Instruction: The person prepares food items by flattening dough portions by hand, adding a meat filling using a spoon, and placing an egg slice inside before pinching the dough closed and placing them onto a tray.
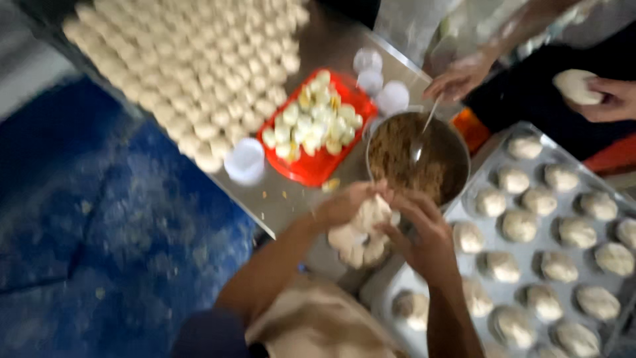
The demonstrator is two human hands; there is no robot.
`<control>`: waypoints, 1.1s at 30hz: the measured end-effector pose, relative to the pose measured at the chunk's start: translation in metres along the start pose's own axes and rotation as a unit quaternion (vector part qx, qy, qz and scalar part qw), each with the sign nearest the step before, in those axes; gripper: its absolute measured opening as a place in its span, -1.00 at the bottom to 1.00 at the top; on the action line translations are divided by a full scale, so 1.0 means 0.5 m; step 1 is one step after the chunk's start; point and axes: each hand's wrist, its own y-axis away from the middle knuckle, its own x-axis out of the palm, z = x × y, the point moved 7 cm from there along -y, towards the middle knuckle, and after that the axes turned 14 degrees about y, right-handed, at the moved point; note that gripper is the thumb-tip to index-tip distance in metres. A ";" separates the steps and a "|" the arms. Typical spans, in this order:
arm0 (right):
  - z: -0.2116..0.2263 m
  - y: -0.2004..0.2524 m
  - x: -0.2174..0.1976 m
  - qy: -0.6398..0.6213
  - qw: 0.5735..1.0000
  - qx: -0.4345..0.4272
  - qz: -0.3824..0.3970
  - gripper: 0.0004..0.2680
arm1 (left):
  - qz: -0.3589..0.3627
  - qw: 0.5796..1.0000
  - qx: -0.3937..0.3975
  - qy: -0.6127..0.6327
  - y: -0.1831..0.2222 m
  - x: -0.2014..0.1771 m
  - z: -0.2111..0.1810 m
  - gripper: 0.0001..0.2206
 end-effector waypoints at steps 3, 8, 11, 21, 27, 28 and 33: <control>0.005 0.003 0.043 -0.020 0.997 0.020 0.074 -0.69 | 0.029 0.997 -0.051 0.056 0.005 0.013 -0.029 -0.55; 0.037 0.047 0.100 -0.021 0.998 0.006 0.056 -0.79 | 0.034 0.981 -0.176 -0.071 0.097 0.059 -0.055 -0.25; 0.037 0.072 0.158 -0.057 0.995 0.035 0.075 -0.82 | 0.020 0.959 -0.243 -0.144 0.142 0.049 -0.063 -0.19; 0.145 0.013 0.392 -0.108 0.976 0.065 0.177 -0.39 | -0.062 0.979 -0.191 0.016 0.246 -0.197 -0.106 -0.09; 0.193 -0.125 0.583 -0.029 0.979 -0.012 0.200 -0.58 | -0.304 0.933 0.049 0.186 0.375 -0.517 -0.143 -0.31; 0.192 -0.143 0.614 -0.040 0.981 0.019 0.189 -0.60 | -0.362 0.916 0.094 0.147 0.424 -0.555 -0.163 -0.40; 0.163 -0.245 0.832 -0.012 0.991 0.056 0.123 -0.63 | -0.511 0.842 0.146 -0.097 0.551 -0.655 -0.303 -0.64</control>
